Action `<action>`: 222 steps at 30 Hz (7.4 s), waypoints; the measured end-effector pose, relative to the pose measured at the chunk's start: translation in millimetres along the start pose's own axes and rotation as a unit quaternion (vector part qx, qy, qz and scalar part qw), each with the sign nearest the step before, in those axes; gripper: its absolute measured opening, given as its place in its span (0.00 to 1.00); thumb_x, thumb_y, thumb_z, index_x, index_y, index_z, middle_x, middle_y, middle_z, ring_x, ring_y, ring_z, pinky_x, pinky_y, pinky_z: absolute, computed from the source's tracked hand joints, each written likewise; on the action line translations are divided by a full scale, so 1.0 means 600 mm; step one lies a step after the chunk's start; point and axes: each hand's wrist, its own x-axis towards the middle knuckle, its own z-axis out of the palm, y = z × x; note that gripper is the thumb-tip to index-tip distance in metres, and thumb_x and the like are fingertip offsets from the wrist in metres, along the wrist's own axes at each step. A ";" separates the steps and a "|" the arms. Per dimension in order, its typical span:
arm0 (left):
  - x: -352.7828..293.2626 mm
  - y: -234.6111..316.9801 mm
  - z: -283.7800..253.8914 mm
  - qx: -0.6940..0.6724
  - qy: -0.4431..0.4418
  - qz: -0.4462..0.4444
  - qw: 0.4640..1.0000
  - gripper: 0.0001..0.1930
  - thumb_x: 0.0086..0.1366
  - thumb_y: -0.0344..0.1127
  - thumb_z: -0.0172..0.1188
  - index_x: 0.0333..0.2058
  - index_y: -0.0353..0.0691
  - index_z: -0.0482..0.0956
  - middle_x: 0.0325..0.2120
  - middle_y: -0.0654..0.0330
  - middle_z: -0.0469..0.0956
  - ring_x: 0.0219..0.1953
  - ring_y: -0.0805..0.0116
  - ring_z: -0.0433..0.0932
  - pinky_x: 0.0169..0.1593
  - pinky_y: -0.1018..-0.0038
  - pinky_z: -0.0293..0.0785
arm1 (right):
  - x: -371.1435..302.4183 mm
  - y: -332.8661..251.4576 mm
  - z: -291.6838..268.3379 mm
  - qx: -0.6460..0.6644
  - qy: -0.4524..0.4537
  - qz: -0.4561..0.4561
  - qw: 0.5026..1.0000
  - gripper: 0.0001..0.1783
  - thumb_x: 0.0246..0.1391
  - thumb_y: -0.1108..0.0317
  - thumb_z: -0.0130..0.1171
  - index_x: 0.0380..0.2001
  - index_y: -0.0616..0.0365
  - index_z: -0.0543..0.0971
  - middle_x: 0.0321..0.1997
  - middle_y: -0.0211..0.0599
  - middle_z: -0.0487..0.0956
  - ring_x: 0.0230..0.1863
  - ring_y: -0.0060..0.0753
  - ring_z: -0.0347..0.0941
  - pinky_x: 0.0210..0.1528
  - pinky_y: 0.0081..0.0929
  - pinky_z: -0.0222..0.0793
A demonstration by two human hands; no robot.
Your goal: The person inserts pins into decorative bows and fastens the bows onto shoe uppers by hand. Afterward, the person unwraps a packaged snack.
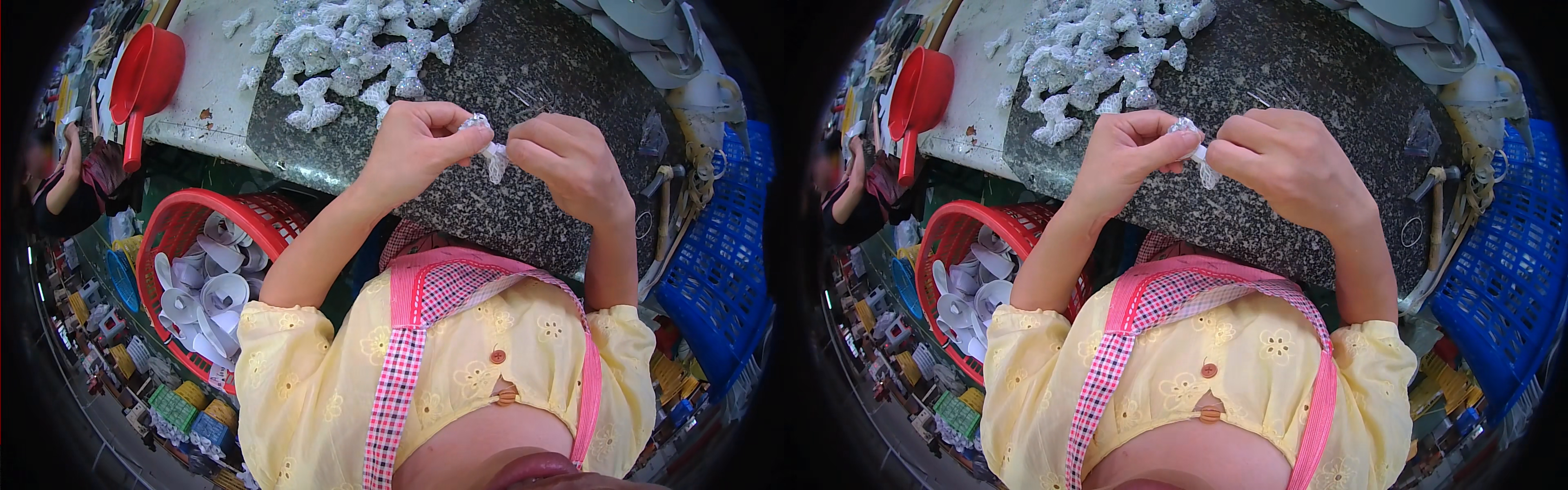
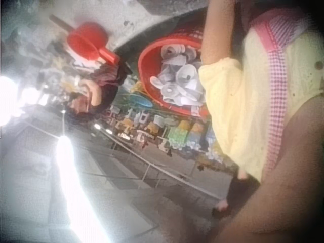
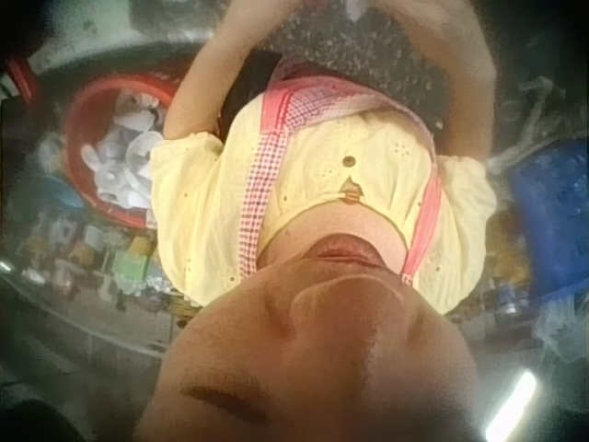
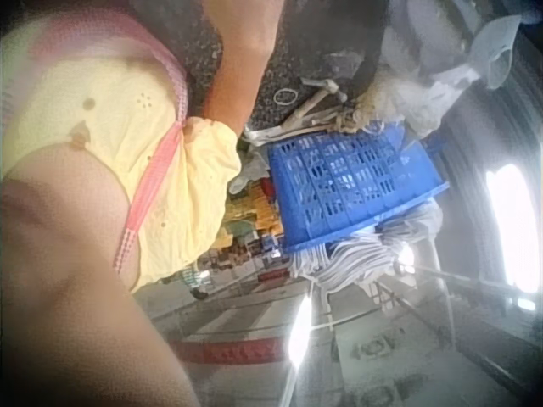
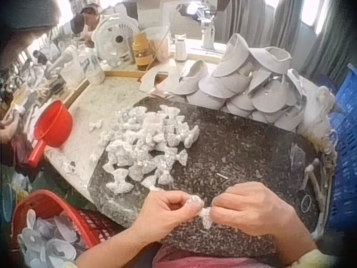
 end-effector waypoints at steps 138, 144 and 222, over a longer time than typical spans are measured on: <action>0.050 -0.023 0.140 -0.265 -0.231 -0.094 0.931 0.13 0.48 0.21 0.60 0.34 0.31 0.72 0.27 0.56 0.76 0.27 0.73 0.76 0.33 0.78 0.74 | -0.148 0.029 -0.034 0.327 0.214 0.084 0.917 0.08 0.33 0.73 0.66 0.18 0.61 0.75 0.13 0.29 0.71 0.13 0.18 0.68 0.14 0.13 0.58; 0.051 -0.030 0.140 -0.261 -0.222 -0.102 0.934 0.13 0.48 0.21 0.60 0.35 0.32 0.73 0.27 0.57 0.76 0.27 0.74 0.76 0.34 0.78 0.74 | -0.147 0.031 -0.035 0.358 0.174 0.129 0.908 0.06 0.33 0.75 0.63 0.15 0.61 0.74 0.13 0.29 0.71 0.13 0.17 0.68 0.14 0.13 0.58; -0.379 -0.032 -0.209 0.594 0.580 -0.106 0.547 0.07 0.47 0.34 0.51 0.21 0.36 0.71 0.19 0.48 0.75 0.23 0.47 0.75 0.30 0.56 0.72 | 0.054 -0.150 0.110 0.541 0.068 0.097 0.833 0.11 0.34 0.85 0.57 0.26 0.65 0.73 0.33 0.38 0.73 0.47 0.38 0.68 0.49 0.29 0.60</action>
